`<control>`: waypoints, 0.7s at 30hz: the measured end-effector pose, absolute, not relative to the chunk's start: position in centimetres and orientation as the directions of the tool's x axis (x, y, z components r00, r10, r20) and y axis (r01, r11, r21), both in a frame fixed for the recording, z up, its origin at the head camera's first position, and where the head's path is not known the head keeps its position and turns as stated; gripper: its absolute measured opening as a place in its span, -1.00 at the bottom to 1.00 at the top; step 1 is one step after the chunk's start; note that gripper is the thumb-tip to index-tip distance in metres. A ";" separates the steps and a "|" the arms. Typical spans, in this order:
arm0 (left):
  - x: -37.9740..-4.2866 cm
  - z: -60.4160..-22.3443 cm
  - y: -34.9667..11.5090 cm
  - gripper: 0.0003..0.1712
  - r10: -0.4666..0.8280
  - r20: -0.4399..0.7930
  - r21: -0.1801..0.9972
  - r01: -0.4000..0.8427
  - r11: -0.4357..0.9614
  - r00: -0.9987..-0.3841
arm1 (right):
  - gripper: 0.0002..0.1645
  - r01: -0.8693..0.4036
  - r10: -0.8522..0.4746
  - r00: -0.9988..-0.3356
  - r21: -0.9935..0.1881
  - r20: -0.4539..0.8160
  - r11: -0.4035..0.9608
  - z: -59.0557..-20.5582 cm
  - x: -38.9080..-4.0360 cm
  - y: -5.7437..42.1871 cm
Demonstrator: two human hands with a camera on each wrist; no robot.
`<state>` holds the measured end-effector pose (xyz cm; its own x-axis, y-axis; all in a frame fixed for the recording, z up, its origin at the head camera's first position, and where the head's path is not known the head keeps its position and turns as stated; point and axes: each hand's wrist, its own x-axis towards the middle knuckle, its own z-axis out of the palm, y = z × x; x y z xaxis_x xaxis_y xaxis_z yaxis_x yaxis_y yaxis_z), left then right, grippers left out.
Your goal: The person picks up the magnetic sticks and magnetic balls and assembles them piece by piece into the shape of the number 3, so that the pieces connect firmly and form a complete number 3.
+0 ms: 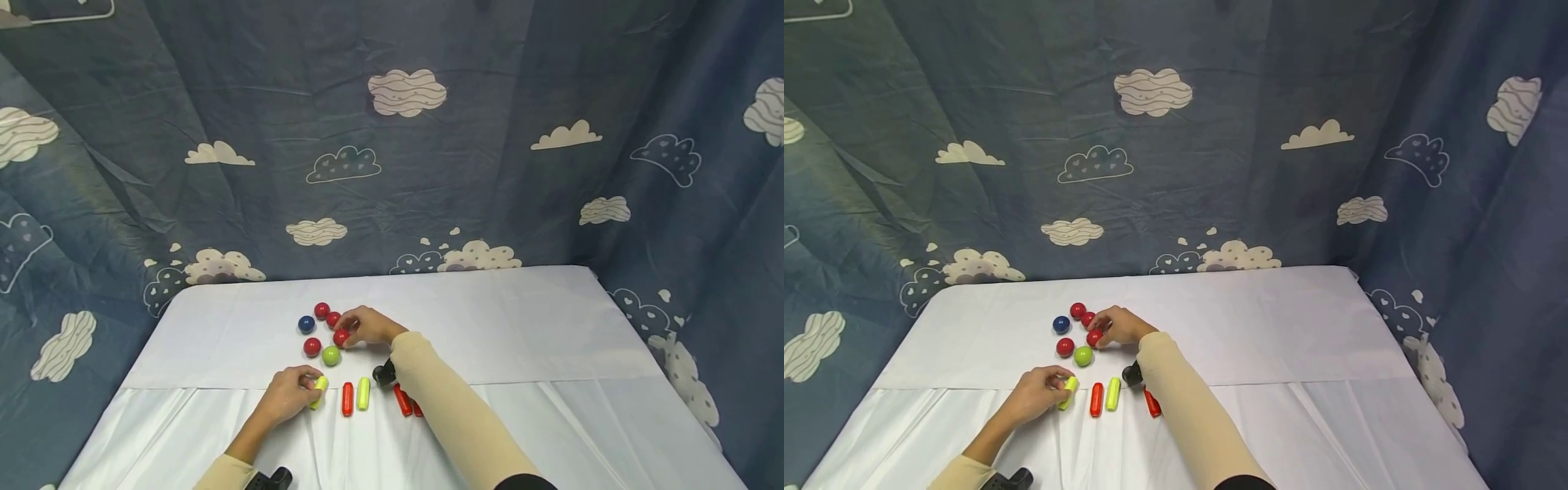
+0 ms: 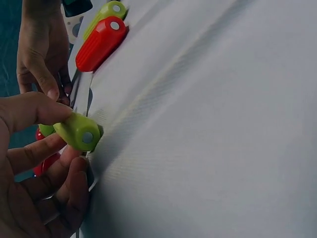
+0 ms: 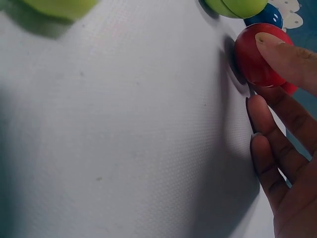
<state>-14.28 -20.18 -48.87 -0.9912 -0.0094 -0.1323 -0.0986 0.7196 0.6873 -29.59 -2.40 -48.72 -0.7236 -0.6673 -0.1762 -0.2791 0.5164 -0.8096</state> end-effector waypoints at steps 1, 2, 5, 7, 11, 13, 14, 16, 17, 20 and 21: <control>-14.3 -48.9 -20.2 -0.69 -0.008 -0.141 0.694 -0.105 0.712 -0.990 | -0.60 -0.275 -0.667 -0.723 -0.813 -0.177 0.513 -48.7 -29.6 -2.4; -14.3 -48.9 -20.2 -0.71 -0.008 -0.150 0.700 -0.112 0.705 -0.989 | -0.60 -0.273 -0.667 -0.723 -0.814 -0.178 0.513 -48.8 -29.6 -2.3; -14.2 -48.7 -20.2 -0.73 -0.006 -0.169 0.720 -0.127 0.682 -0.986 | -0.60 -0.271 -0.672 -0.718 -0.817 -0.179 0.508 -48.8 -29.7 -2.2; -14.0 -48.6 -20.3 -0.72 -0.007 -0.185 0.736 -0.144 0.661 -0.983 | -0.59 -0.275 -0.678 -0.713 -0.817 -0.179 0.506 -48.8 -29.7 -2.2; -13.8 -48.3 -20.5 -0.67 0.020 -0.203 0.772 -0.147 0.618 -0.979 | -0.59 -0.292 -0.688 -0.705 -0.812 -0.174 0.505 -48.8 -29.7 -2.3; -13.6 -48.0 -20.6 -0.65 0.062 -0.211 0.793 -0.134 0.595 -0.976 | -0.59 -0.293 -0.687 -0.706 -0.811 -0.174 0.506 -48.7 -29.7 -2.4; -13.6 -47.9 -20.7 -0.64 0.088 -0.211 0.802 -0.121 0.586 -0.973 | -0.60 -0.291 -0.685 -0.707 -0.810 -0.175 0.509 -48.7 -29.7 -2.4; -13.5 -47.6 -20.7 -0.63 0.142 -0.219 0.820 -0.103 0.563 -0.965 | -0.60 -0.284 -0.678 -0.713 -0.809 -0.180 0.514 -48.7 -29.7 -2.3; -13.4 -47.5 -20.6 -0.62 0.169 -0.227 0.829 -0.099 0.550 -0.959 | -0.60 -0.283 -0.676 -0.715 -0.809 -0.180 0.515 -48.7 -29.7 -2.3; -13.2 -47.0 -20.3 -0.61 0.241 -0.239 0.848 -0.081 0.524 -0.941 | -0.60 -0.282 -0.674 -0.717 -0.810 -0.179 0.514 -48.7 -29.7 -2.2; -13.2 -46.9 -20.1 -0.61 0.263 -0.243 0.852 -0.075 0.519 -0.934 | -0.60 -0.282 -0.674 -0.717 -0.811 -0.177 0.513 -48.7 -29.7 -2.1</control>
